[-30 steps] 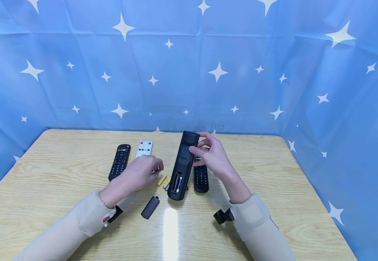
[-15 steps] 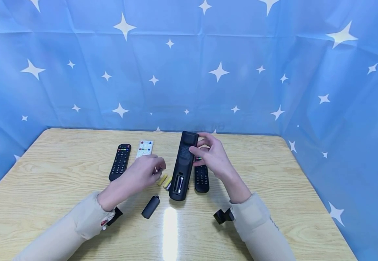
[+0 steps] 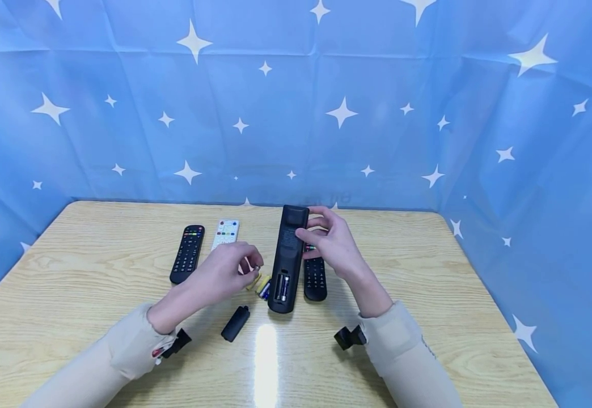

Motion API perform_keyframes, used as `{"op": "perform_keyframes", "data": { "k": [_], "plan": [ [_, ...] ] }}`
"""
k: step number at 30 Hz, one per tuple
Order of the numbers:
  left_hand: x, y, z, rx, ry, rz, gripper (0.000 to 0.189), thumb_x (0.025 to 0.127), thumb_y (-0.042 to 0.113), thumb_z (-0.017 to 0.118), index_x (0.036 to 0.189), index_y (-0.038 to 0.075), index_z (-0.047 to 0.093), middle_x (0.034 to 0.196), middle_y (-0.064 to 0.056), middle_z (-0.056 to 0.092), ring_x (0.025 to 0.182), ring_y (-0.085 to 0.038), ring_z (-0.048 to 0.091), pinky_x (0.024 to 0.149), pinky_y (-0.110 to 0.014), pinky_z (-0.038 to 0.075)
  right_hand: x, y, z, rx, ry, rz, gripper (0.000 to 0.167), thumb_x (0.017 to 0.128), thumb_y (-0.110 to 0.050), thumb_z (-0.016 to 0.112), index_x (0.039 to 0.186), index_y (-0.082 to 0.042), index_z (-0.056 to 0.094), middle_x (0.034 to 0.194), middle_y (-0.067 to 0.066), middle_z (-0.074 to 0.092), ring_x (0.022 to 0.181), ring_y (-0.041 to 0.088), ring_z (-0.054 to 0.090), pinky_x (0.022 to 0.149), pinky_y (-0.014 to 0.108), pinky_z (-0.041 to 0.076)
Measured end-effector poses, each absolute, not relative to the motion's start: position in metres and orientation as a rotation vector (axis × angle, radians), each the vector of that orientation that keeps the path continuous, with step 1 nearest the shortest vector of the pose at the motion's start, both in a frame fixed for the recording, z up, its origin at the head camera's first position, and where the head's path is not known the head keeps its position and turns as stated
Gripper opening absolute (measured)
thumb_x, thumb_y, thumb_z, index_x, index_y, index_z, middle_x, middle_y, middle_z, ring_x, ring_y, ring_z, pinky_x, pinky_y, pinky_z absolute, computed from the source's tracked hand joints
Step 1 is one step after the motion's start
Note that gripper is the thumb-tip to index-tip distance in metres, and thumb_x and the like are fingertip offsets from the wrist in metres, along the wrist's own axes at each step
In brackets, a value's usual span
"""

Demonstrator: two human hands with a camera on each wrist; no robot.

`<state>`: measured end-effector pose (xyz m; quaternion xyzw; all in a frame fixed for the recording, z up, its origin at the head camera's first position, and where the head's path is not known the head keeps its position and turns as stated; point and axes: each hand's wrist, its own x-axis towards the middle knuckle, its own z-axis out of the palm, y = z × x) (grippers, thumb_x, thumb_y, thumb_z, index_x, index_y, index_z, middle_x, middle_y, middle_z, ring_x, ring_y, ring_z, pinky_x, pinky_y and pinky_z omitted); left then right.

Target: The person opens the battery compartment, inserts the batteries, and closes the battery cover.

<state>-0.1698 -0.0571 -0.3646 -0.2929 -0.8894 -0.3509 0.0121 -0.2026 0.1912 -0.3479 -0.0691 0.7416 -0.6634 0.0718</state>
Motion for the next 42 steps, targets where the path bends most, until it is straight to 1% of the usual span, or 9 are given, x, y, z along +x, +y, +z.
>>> {"op": "perform_keyframes", "data": {
  "k": [4,6,10,13,18,25,31,38,42],
  "plan": [
    [-0.169,-0.056,-0.364,-0.931,-2.72,-1.187,0.011,0.085,-0.002,0.074,0.091,0.006,0.07,0.086,-0.002,0.068,0.072,-0.01,0.063,0.063,-0.022,0.053,-0.202,0.19,-0.347,-0.209,2.235,-1.994,0.055,0.1,-0.002,0.065,0.15,-0.003,0.043,0.128,0.029,0.053,0.105,0.028,0.069,0.075,0.051,0.062],
    [-0.167,-0.056,-0.364,-0.952,-2.683,-1.249,0.012,0.086,-0.003,0.074,0.093,0.005,0.07,0.089,-0.002,0.068,0.073,-0.009,0.064,0.064,-0.022,0.054,-0.202,0.19,-0.347,-0.208,2.236,-1.996,0.055,0.1,-0.002,0.065,0.15,-0.003,0.043,0.128,0.029,0.054,0.105,0.028,0.069,0.075,0.05,0.062],
    [-0.163,-0.053,-0.364,-0.999,-2.615,-1.362,0.014,0.087,-0.005,0.075,0.097,0.003,0.069,0.094,-0.003,0.067,0.076,-0.01,0.066,0.067,-0.022,0.056,-0.202,0.189,-0.347,-0.205,2.229,-2.003,0.056,0.099,-0.003,0.066,0.15,-0.003,0.043,0.129,0.029,0.053,0.105,0.028,0.069,0.075,0.05,0.062],
    [-0.159,-0.05,-0.363,-1.022,-2.572,-1.397,0.015,0.088,-0.005,0.076,0.097,0.004,0.069,0.095,-0.004,0.067,0.079,-0.012,0.067,0.068,-0.022,0.056,-0.202,0.189,-0.346,-0.201,2.219,-2.009,0.056,0.099,-0.003,0.066,0.15,-0.004,0.042,0.129,0.029,0.053,0.105,0.029,0.068,0.075,0.05,0.062],
    [-0.154,-0.046,-0.363,-1.043,-2.543,-1.39,0.015,0.088,-0.004,0.077,0.098,0.004,0.07,0.095,-0.004,0.068,0.081,-0.015,0.068,0.069,-0.021,0.056,-0.202,0.188,-0.345,-0.212,2.213,-2.013,0.056,0.099,-0.004,0.066,0.15,-0.004,0.042,0.128,0.027,0.054,0.105,0.028,0.069,0.075,0.05,0.062],
    [-0.149,-0.042,-0.366,-1.054,-2.487,-1.355,0.015,0.087,-0.004,0.079,0.096,0.004,0.07,0.093,-0.002,0.068,0.081,-0.014,0.068,0.069,-0.02,0.057,-0.201,0.186,-0.345,-0.229,2.201,-2.021,0.056,0.1,-0.003,0.065,0.151,-0.003,0.042,0.126,0.024,0.056,0.102,0.025,0.07,0.075,0.049,0.062],
    [-0.148,-0.039,-0.368,-1.053,-2.439,-1.375,0.015,0.086,-0.004,0.08,0.094,0.004,0.07,0.092,-0.002,0.068,0.079,-0.013,0.067,0.067,-0.018,0.056,-0.2,0.184,-0.343,-0.234,2.194,-2.036,0.056,0.099,-0.002,0.065,0.151,-0.003,0.042,0.126,0.024,0.056,0.101,0.025,0.071,0.074,0.05,0.062],
    [-0.148,-0.04,-0.371,-1.075,-2.419,-1.27,0.015,0.085,-0.004,0.081,0.092,0.005,0.071,0.09,-0.001,0.068,0.075,-0.009,0.064,0.067,-0.018,0.055,-0.201,0.183,-0.343,-0.223,2.206,-2.028,0.056,0.099,-0.003,0.066,0.15,-0.003,0.042,0.126,0.024,0.056,0.102,0.025,0.07,0.075,0.051,0.062],
    [-0.148,-0.039,-0.373,-1.086,-2.412,-1.214,0.015,0.085,-0.002,0.081,0.093,0.006,0.072,0.09,-0.002,0.068,0.076,-0.011,0.065,0.067,-0.021,0.056,-0.2,0.183,-0.341,-0.225,2.208,-2.032,0.057,0.099,-0.003,0.066,0.151,-0.002,0.041,0.126,0.024,0.055,0.102,0.025,0.069,0.076,0.051,0.061]
  ]
}}
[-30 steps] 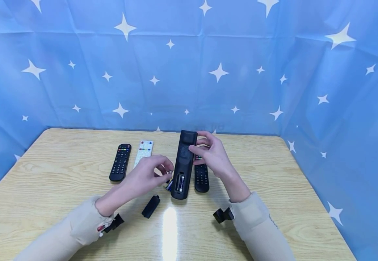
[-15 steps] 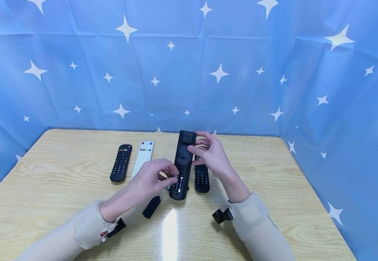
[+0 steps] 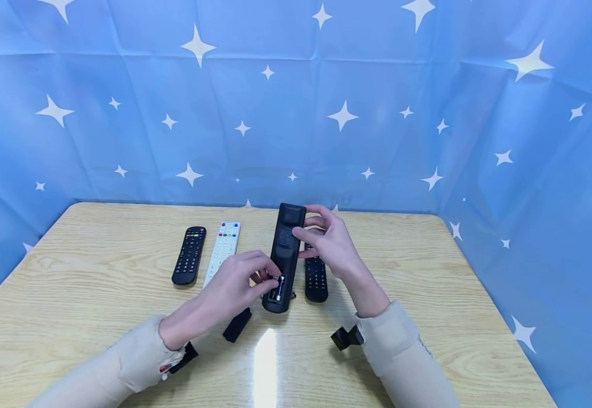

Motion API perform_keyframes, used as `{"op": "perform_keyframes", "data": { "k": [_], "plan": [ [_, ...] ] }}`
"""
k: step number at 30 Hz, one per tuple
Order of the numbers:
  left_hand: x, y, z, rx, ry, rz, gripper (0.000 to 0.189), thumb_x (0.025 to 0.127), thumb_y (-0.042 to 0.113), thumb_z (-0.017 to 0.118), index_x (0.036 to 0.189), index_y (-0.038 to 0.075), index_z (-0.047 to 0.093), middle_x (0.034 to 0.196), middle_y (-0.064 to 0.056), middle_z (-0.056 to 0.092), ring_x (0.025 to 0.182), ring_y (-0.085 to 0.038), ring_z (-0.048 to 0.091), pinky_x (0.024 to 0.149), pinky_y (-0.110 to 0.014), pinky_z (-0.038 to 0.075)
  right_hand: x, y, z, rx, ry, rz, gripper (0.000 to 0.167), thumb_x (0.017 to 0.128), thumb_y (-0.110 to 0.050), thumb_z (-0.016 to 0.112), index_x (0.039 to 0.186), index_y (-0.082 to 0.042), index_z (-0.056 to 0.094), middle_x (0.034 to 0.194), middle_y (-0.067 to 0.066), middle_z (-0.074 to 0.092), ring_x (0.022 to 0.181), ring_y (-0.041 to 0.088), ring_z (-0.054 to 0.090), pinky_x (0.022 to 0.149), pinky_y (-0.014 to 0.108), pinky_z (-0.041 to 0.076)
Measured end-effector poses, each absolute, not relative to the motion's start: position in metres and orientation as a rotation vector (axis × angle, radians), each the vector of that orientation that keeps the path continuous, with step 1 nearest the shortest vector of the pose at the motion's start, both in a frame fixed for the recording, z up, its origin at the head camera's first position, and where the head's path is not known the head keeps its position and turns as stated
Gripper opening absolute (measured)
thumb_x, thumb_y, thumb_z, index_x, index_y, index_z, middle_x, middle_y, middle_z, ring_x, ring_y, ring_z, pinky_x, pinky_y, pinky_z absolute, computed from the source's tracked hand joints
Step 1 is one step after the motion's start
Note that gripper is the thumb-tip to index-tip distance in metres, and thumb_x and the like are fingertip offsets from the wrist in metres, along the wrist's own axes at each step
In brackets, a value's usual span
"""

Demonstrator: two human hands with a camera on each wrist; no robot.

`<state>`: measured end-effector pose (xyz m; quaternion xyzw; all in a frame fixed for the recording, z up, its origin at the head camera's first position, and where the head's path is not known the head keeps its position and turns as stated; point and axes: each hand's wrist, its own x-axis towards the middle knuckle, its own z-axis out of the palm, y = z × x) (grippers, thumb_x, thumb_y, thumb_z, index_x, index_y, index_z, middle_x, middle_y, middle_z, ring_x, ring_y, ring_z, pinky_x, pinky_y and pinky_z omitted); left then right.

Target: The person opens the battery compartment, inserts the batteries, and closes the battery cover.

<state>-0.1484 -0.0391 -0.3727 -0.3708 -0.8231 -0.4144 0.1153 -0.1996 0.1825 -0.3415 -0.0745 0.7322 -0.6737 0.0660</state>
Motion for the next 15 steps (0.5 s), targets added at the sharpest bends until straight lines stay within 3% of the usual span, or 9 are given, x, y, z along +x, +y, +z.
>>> {"op": "perform_keyframes", "data": {
  "k": [6,15],
  "plan": [
    [-0.1487,-0.038,-0.3755,-1.061,-2.446,-1.167,0.013,0.086,0.001,0.082,0.095,0.006,0.074,0.093,-0.001,0.068,0.081,-0.014,0.065,0.071,-0.028,0.057,-0.1979,0.1835,-0.3408,-0.239,2.193,-2.056,0.058,0.099,-0.002,0.065,0.151,-0.003,0.041,0.126,0.024,0.056,0.102,0.025,0.07,0.076,0.054,0.061],
    [-0.1487,-0.0376,-0.3764,-0.981,-2.443,-1.213,0.007,0.09,0.005,0.08,0.095,0.009,0.077,0.092,0.001,0.066,0.082,-0.011,0.064,0.071,-0.027,0.056,-0.1981,0.1833,-0.3398,-0.255,2.192,-2.058,0.058,0.099,-0.002,0.066,0.152,-0.002,0.04,0.125,0.024,0.056,0.102,0.025,0.07,0.073,0.049,0.062]
  ]
}}
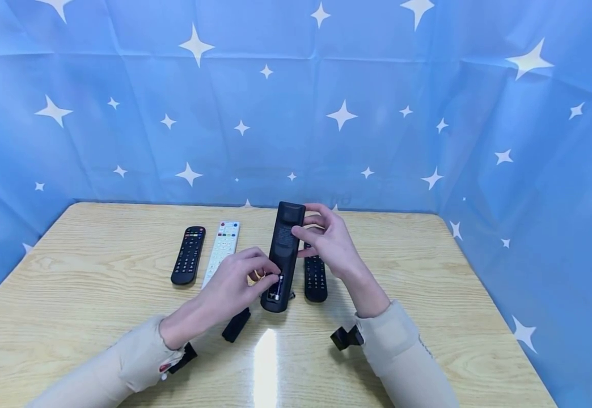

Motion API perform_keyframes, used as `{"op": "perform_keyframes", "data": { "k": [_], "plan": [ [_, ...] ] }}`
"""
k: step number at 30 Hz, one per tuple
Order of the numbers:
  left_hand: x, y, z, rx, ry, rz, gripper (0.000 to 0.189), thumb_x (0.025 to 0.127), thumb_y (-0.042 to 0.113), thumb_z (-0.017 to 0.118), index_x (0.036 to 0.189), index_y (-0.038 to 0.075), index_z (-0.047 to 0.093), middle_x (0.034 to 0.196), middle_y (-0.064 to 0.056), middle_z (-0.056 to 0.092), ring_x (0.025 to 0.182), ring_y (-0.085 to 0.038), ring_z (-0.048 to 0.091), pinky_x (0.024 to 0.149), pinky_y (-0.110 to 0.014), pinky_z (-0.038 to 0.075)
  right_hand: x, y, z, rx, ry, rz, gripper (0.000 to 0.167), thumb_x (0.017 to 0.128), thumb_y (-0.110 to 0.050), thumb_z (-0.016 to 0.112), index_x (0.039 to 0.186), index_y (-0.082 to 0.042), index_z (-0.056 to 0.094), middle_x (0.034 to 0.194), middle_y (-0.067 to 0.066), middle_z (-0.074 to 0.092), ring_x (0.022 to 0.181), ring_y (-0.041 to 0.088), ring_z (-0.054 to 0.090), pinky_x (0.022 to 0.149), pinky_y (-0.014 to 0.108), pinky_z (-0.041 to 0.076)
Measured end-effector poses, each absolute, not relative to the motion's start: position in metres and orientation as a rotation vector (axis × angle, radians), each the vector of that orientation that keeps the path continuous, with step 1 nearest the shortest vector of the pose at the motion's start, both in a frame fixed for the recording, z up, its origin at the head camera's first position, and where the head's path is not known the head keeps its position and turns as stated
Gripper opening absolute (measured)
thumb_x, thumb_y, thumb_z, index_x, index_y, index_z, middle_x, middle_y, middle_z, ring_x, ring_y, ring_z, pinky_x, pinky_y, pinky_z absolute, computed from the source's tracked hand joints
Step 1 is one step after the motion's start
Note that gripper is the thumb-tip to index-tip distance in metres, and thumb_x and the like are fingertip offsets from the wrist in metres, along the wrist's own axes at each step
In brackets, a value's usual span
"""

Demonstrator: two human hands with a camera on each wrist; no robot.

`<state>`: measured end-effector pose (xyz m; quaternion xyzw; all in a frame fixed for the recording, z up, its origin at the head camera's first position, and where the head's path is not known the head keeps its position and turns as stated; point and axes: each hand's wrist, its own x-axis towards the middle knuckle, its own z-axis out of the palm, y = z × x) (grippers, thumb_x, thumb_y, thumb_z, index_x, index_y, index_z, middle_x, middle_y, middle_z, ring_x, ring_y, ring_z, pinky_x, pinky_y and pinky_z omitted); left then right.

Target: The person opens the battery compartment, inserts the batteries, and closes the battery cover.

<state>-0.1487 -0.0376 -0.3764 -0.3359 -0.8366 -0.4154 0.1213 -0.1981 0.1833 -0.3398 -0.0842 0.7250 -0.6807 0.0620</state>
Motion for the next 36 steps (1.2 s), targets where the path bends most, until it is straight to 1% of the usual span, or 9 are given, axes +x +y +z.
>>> {"op": "perform_keyframes", "data": {
  "k": [4,7,11,16,19,23,29,32,36],
  "plan": [
    [-0.1505,-0.0364,-0.3783,-0.93,-2.421,-1.272,0.007,0.09,0.005,0.079,0.094,0.01,0.075,0.09,0.002,0.064,0.079,-0.012,0.061,0.066,-0.027,0.053,-0.1985,0.1839,-0.3388,-0.258,2.183,-2.073,0.058,0.099,-0.001,0.065,0.151,-0.001,0.04,0.124,0.024,0.056,0.102,0.024,0.07,0.073,0.049,0.062],
    [-0.1518,-0.036,-0.379,-0.87,-2.432,-1.346,0.015,0.09,0.007,0.08,0.097,0.008,0.067,0.091,-0.001,0.062,0.08,-0.015,0.059,0.065,-0.027,0.053,-0.1993,0.1843,-0.3385,-0.259,2.171,-2.089,0.057,0.099,0.0,0.065,0.151,0.0,0.041,0.122,0.024,0.057,0.101,0.024,0.07,0.074,0.049,0.062],
    [-0.1529,-0.0373,-0.3767,-0.753,-2.508,-1.542,0.032,0.09,0.011,0.081,0.111,0.006,0.058,0.1,-0.009,0.059,0.083,-0.019,0.059,0.067,-0.029,0.055,-0.1997,0.1837,-0.338,-0.255,2.158,-2.104,0.057,0.099,0.002,0.065,0.15,0.0,0.041,0.122,0.024,0.057,0.101,0.025,0.07,0.074,0.05,0.062],
    [-0.1542,-0.0392,-0.3749,-0.637,-2.598,-1.818,0.043,0.095,0.017,0.076,0.129,0.006,0.052,0.108,-0.008,0.059,0.089,-0.02,0.062,0.073,-0.035,0.057,-0.1994,0.1836,-0.3372,-0.255,2.164,-2.099,0.057,0.099,0.001,0.065,0.15,0.0,0.042,0.123,0.023,0.057,0.101,0.025,0.07,0.073,0.049,0.062],
    [-0.1552,-0.0393,-0.3757,-0.588,-2.64,-1.92,0.044,0.097,0.02,0.074,0.132,0.006,0.052,0.111,-0.007,0.061,0.093,-0.02,0.064,0.077,-0.037,0.056,-0.1993,0.1839,-0.3374,-0.26,2.167,-2.096,0.057,0.099,0.001,0.065,0.15,0.0,0.042,0.123,0.023,0.057,0.101,0.024,0.07,0.073,0.049,0.062],
    [-0.1566,-0.039,-0.3765,-0.524,-2.692,-1.986,0.041,0.098,0.024,0.072,0.131,0.007,0.056,0.113,-0.005,0.062,0.097,-0.021,0.064,0.079,-0.037,0.056,-0.1994,0.1837,-0.3378,-0.267,2.163,-2.1,0.056,0.099,0.001,0.065,0.15,0.0,0.042,0.122,0.023,0.057,0.101,0.024,0.071,0.073,0.049,0.062],
    [-0.1587,-0.0386,-0.3771,-0.496,-2.685,-2.094,0.037,0.099,0.021,0.071,0.128,0.004,0.056,0.108,-0.01,0.061,0.091,-0.022,0.064,0.074,-0.039,0.057,-0.1992,0.1834,-0.3378,-0.277,2.166,-2.097,0.056,0.098,0.001,0.065,0.15,0.0,0.042,0.121,0.023,0.057,0.099,0.024,0.071,0.073,0.049,0.062],
    [-0.159,-0.038,-0.377,-0.477,-2.658,-2.188,0.036,0.099,0.018,0.07,0.129,0.004,0.054,0.11,-0.013,0.06,0.091,-0.023,0.065,0.072,-0.043,0.059,-0.1987,0.183,-0.3375,-0.278,2.174,-2.092,0.056,0.099,0.001,0.065,0.15,0.0,0.041,0.121,0.022,0.057,0.1,0.024,0.071,0.073,0.049,0.062],
    [-0.1589,-0.0374,-0.3768,-0.442,-2.626,-2.314,0.037,0.1,0.017,0.068,0.131,0.004,0.05,0.113,-0.016,0.057,0.093,-0.024,0.065,0.072,-0.041,0.06,-0.1981,0.1822,-0.3369,-0.277,2.182,-2.089,0.056,0.099,0.001,0.065,0.149,0.0,0.042,0.12,0.022,0.057,0.101,0.024,0.07,0.072,0.048,0.062]
  ]
}}
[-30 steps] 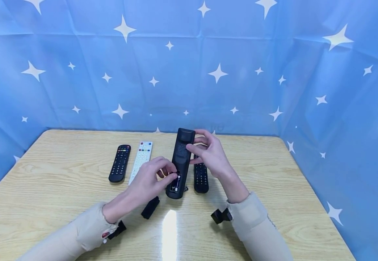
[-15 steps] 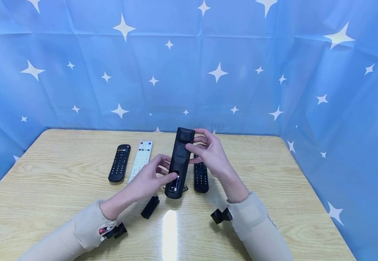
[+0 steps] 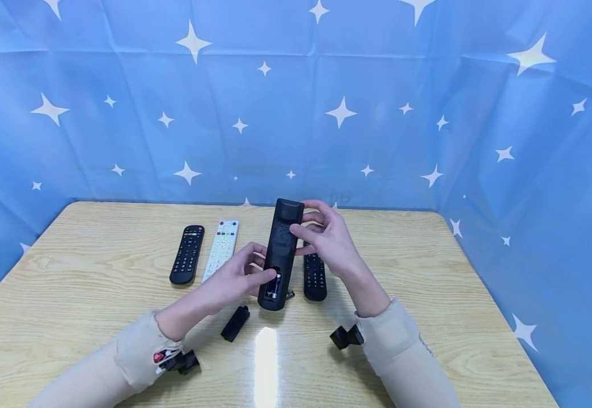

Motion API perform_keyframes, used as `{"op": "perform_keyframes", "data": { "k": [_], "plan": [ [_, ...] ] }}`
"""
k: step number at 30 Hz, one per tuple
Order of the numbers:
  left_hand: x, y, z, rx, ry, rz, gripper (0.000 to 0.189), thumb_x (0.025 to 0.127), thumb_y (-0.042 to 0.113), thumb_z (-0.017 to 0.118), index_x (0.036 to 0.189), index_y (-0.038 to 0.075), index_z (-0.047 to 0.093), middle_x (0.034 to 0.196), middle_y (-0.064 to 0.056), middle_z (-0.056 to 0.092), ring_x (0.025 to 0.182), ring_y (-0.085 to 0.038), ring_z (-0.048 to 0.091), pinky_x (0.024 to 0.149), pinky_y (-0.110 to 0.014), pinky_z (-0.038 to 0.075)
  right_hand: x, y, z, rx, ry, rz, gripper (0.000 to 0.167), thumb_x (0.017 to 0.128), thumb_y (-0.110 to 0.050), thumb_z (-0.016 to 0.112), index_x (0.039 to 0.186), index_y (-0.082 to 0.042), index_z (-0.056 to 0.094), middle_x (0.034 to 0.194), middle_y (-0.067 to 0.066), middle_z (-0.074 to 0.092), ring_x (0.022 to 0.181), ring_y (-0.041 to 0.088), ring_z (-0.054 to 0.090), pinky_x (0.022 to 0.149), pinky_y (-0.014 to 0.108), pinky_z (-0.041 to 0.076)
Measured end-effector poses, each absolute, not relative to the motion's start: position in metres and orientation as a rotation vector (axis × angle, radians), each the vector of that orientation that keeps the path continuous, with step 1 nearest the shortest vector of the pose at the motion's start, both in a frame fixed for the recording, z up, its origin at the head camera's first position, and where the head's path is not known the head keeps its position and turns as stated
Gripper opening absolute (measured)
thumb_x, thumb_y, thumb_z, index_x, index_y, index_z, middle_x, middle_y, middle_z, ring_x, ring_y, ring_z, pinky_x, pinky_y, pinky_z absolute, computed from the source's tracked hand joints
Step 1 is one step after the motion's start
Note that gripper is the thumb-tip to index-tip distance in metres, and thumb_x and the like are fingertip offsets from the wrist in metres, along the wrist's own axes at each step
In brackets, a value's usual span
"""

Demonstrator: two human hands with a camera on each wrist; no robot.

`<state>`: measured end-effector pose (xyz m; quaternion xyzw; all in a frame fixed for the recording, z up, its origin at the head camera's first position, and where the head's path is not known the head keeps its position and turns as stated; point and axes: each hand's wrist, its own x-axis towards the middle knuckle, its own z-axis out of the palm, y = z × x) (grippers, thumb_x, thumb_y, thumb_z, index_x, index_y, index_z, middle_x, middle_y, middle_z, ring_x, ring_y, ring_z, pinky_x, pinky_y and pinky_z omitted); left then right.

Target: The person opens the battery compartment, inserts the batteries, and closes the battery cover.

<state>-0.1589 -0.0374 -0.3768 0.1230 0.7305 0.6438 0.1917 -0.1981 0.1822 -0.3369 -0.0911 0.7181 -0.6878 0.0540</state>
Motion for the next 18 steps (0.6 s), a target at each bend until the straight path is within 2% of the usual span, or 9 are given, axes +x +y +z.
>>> {"op": "perform_keyframes", "data": {
  "k": [9,18],
  "plan": [
    [-0.157,-0.0364,-0.3762,0.325,1.95,1.852,0.039,0.1,0.011,0.065,0.132,0.0,0.045,0.112,-0.018,0.054,0.093,-0.026,0.063,0.073,-0.044,0.061,-0.1971,0.1797,-0.336,-0.274,2.179,-2.097,0.055,0.098,0.002,0.065,0.149,0.0,0.042,0.119,0.021,0.057,0.1,0.024,0.07,0.072,0.047,0.063],
    [-0.1572,-0.0371,-0.3778,0.301,1.959,1.843,0.038,0.099,0.013,0.067,0.13,0.002,0.047,0.114,-0.018,0.056,0.096,-0.026,0.063,0.074,-0.042,0.06,-0.1955,0.1759,-0.3349,-0.293,2.187,-2.111,0.056,0.097,0.006,0.065,0.148,0.001,0.043,0.117,0.022,0.058,0.096,0.024,0.069,0.071,0.048,0.062]
  ]
}}
